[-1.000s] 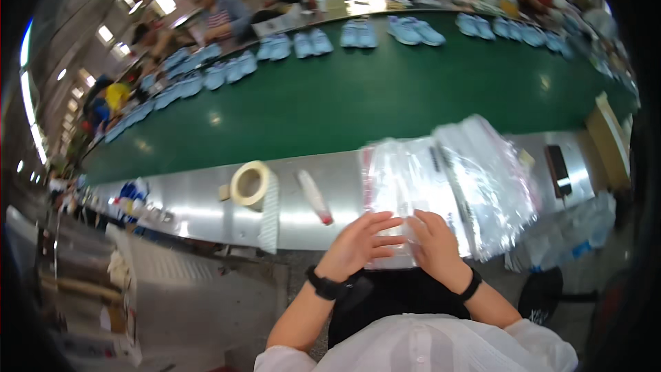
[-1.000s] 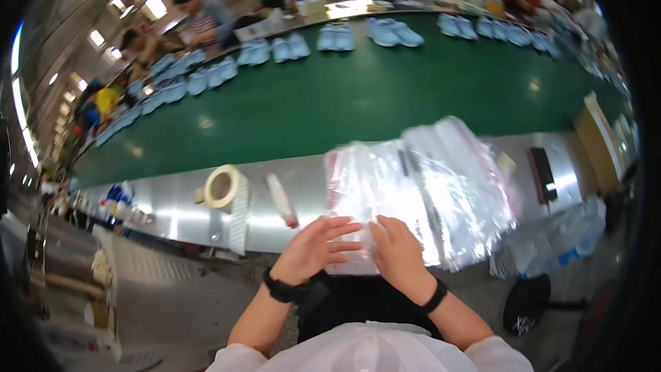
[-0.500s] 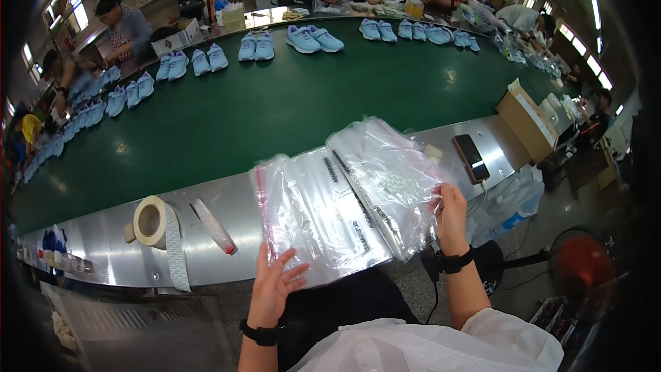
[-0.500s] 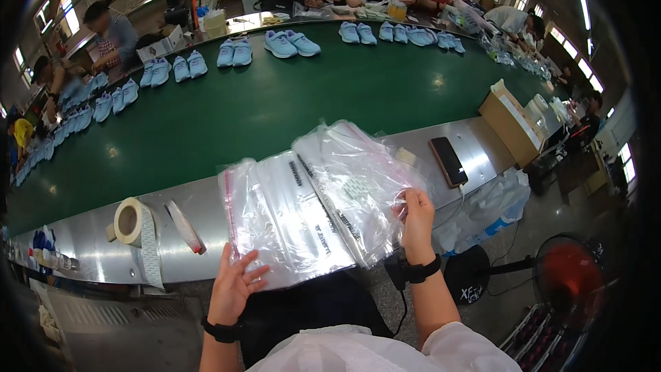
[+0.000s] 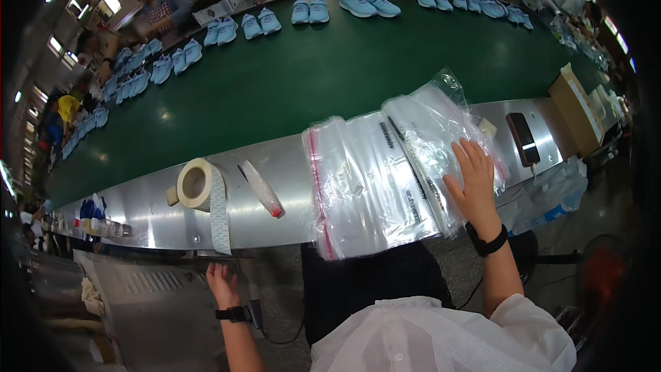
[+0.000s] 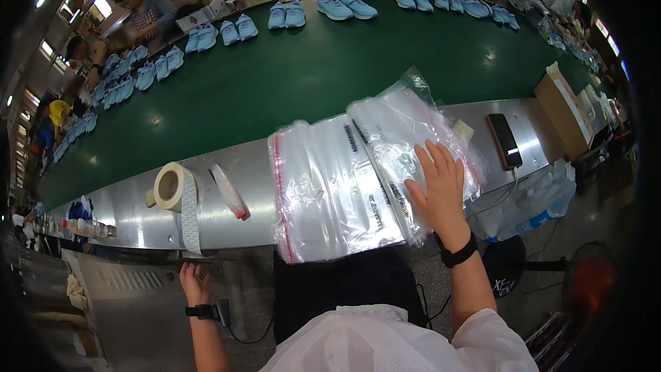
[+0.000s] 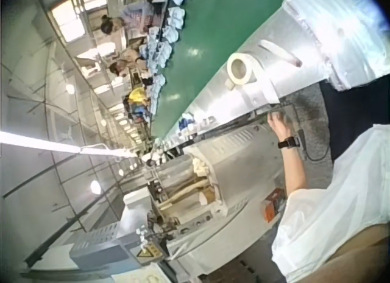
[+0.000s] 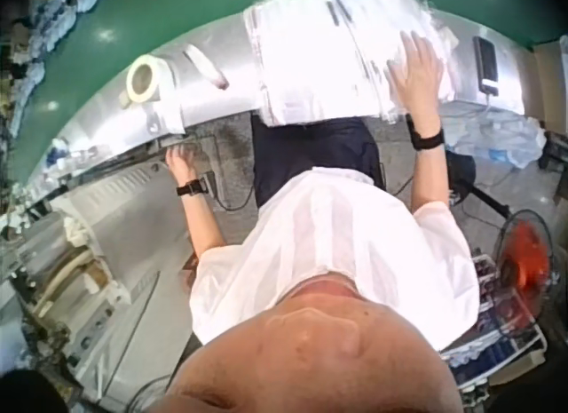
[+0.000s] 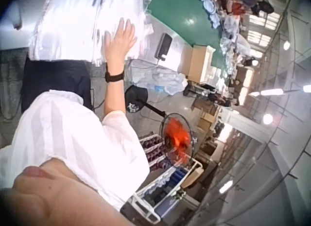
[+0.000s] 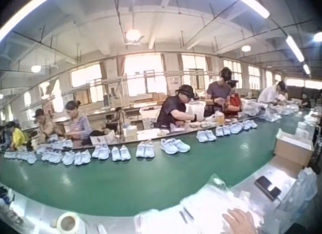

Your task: The person stands at a factory workstation and repeatedly applies adhesive labels to a stack of clear plastic bags. They peel a label from a roll, place it on a bag, and smooth it down. The person occasionally adjusts a nearby fan. Other workers are visible in the background handling shoes on a conveyor belt.

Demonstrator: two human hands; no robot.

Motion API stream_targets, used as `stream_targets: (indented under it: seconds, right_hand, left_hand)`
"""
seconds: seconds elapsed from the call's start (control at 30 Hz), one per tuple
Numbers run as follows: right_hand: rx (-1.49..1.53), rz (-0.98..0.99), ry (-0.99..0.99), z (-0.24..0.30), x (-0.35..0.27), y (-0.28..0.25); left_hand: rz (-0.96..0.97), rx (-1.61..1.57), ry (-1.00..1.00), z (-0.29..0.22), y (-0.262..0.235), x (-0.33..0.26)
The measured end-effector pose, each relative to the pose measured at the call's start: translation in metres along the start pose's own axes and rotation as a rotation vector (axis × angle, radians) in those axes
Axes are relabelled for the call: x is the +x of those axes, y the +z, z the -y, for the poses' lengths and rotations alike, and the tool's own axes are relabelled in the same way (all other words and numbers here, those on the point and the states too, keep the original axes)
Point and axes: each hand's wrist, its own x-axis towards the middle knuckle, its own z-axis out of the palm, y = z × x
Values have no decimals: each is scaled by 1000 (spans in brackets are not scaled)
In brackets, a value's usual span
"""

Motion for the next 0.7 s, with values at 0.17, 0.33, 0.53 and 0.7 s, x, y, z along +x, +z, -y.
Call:
stream_targets:
  seconds: [0.17,0.33,0.53,0.7]
  right_hand:
    - [83,237,382,-47,-12,41]
    - [19,-84,221,-20,-44,19]
    - [1031,553,-145,125,-31,0]
    - [1535,878,55,193,-14,29]
  left_hand:
    - [191,801,549,33,-8,90]
    - [558,740,228,16,18,31]
    - [931,163,-161,-52,65,-81]
    - [1006,28,-133,-81,89,-99]
